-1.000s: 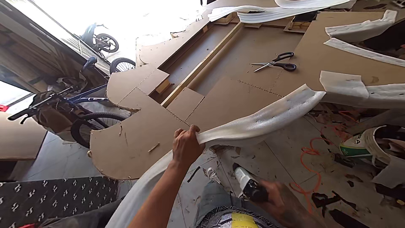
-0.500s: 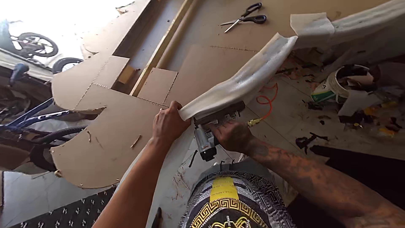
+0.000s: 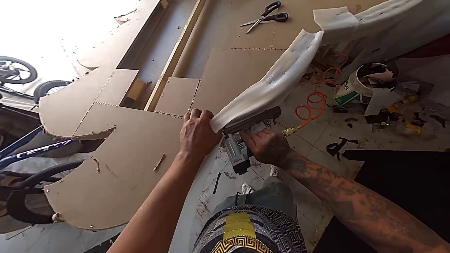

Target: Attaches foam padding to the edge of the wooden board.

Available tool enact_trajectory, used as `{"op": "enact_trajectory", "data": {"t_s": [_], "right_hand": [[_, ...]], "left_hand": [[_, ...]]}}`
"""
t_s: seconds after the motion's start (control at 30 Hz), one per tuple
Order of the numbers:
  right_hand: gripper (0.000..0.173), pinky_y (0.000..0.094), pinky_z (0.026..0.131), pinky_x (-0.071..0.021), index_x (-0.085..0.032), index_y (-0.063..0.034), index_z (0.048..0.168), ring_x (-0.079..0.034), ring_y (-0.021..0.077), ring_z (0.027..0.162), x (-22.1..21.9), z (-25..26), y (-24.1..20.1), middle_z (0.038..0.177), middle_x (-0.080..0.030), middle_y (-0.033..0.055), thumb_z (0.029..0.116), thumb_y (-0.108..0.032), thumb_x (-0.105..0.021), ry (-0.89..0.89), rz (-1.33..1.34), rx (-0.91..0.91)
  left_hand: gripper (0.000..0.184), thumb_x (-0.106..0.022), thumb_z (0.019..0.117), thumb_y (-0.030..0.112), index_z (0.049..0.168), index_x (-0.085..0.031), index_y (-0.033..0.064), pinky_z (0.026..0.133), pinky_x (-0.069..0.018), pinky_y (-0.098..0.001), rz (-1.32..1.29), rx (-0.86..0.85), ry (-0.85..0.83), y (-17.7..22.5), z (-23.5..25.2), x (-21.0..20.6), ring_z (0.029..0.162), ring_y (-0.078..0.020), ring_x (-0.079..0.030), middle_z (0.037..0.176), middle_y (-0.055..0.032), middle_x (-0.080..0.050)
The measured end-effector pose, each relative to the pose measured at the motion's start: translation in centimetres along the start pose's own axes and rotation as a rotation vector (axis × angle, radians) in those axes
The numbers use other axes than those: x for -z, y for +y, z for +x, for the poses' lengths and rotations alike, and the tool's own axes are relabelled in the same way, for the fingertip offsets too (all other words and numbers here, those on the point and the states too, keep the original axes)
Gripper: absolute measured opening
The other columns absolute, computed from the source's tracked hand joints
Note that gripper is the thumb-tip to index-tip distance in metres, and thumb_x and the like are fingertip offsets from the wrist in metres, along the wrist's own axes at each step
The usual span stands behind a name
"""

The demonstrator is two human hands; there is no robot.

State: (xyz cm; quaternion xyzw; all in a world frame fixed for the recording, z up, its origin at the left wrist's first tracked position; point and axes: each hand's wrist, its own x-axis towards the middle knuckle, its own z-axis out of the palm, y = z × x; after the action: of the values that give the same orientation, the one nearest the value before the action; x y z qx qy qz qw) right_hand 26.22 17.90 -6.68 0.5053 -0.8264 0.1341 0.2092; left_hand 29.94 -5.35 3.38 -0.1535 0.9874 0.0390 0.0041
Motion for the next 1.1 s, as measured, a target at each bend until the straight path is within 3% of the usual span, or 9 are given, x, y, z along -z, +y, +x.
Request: {"op": "enact_trajectory", "data": {"t_s": [0.17,0.33,0.43,0.53,0.6,0.73,0.8,0.9,1.1], "right_hand": [[0.02,0.0378,0.056,-0.0512,-0.068,-0.006,0.107,-0.062,0.0228,0.059,0.7,0.7,0.2,0.067,-0.063,0.0063,0.0992,-0.011,-0.05,-0.03,-0.005,-0.004],[0.046,0.0396,0.056,-0.0553,-0.07,-0.0139,0.126,-0.065,0.0201,0.061,4.1,-2.1,-1.7,0.068,-0.065,0.0015,0.0831,-0.03,-0.068,-0.114,0.092,-0.198],[0.054,0.0446,0.056,-0.0583,-0.07,-0.0161,0.13,-0.07,0.0219,0.063,6.2,-6.8,-3.2,0.071,-0.07,0.0029,0.0801,-0.037,-0.069,-0.177,0.169,-0.385],[0.055,0.0428,0.048,-0.0556,-0.072,-0.0171,0.126,-0.067,0.0183,0.056,7.7,-10.0,-3.8,0.069,-0.07,0.0008,0.0767,-0.042,-0.07,-0.144,0.228,-0.554],[0.056,0.0414,0.049,-0.0566,-0.074,-0.0175,0.124,-0.068,0.0152,0.057,9.1,-10.2,-3.3,0.073,-0.073,0.0002,0.0754,-0.046,-0.073,-0.101,0.29,-0.661],[0.056,0.038,0.067,-0.0634,-0.073,-0.0089,0.122,-0.074,0.011,0.077,11.7,-8.3,-0.9,0.091,-0.078,0.0029,0.0773,-0.042,-0.077,-0.008,0.492,-0.824],[0.046,0.0292,0.069,-0.0633,-0.074,-0.0106,0.116,-0.073,0.0036,0.078,11.4,-7.5,0.4,0.089,-0.077,-0.001,0.0843,-0.044,-0.076,0.065,0.536,-0.859],[0.043,0.024,0.069,-0.0616,-0.075,-0.013,0.111,-0.071,-0.0009,0.078,11.2,-5.7,2.5,0.086,-0.076,-0.0036,0.0876,-0.049,-0.072,0.098,0.534,-0.842],[0.051,0.0341,0.056,-0.0597,-0.072,-0.018,0.099,-0.066,0.0069,0.06,12.8,0.4,6.8,0.073,-0.068,-0.0058,0.0902,-0.067,-0.063,-0.12,0.534,-0.99]], "left_hand": [[0.05,-0.082,0.0753,0.046,0.114,-0.068,0.0185,0.087,-0.055,-0.056,-0.02,-0.092,-0.01,-1.0,-0.5,0.1,0.115,-0.0342,-0.06,0.119,-0.0087,-0.064],[0.077,-0.09,0.0681,0.053,0.133,-0.063,0.0218,0.09,-0.0545,-0.0585,-0.093,-0.113,-0.03,-0.9,-0.7,1.8,0.116,-0.0356,-0.061,0.122,-0.0108,-0.066],[0.084,-0.089,0.0732,0.041,0.147,-0.052,0.0232,0.096,-0.0522,-0.0591,-0.102,-0.228,0.049,1.7,0.5,2.6,0.123,-0.0385,-0.058,0.131,-0.0138,-0.063],[0.086,-0.086,0.0806,0.034,0.155,-0.042,0.0355,0.098,-0.0525,-0.0553,-0.099,-0.438,0.012,3.8,3.3,2.1,0.127,-0.0359,-0.057,0.139,-0.0122,-0.058],[0.078,-0.08,0.0881,0.033,0.154,-0.039,0.045,0.095,-0.0552,-0.051,-0.084,-0.665,-0.021,3.2,5.8,1.6,0.127,-0.0334,-0.057,0.144,-0.0117,-0.053],[0.039,-0.06,0.1001,0.043,0.139,-0.057,0.0486,0.094,-0.0558,-0.0435,-0.098,-0.965,-0.067,-0.3,9.3,1.0,0.12,-0.0224,-0.061,0.138,-0.0038,-0.059],[0.03,-0.056,0.1021,0.044,0.131,-0.065,0.0461,0.095,-0.0552,-0.0413,-0.132,-0.995,-0.043,-2.1,10.4,0.4,0.119,-0.0184,-0.06,0.133,0.0009,-0.061],[0.031,-0.055,0.1018,0.047,0.13,-0.065,0.049,0.109,-0.0476,-0.0441,-0.159,-0.979,-0.041,-3.6,11.5,-0.1,0.138,-0.0186,-0.049,0.146,0.0028,-0.055],[0.035,-0.054,0.0985,0.059,0.132,-0.063,0.0528,0.117,-0.0373,-0.05,-0.162,-1.044,-0.06,-5.3,13.4,-0.6,0.149,-0.0208,-0.037,0.157,0.0047,-0.046]]}}
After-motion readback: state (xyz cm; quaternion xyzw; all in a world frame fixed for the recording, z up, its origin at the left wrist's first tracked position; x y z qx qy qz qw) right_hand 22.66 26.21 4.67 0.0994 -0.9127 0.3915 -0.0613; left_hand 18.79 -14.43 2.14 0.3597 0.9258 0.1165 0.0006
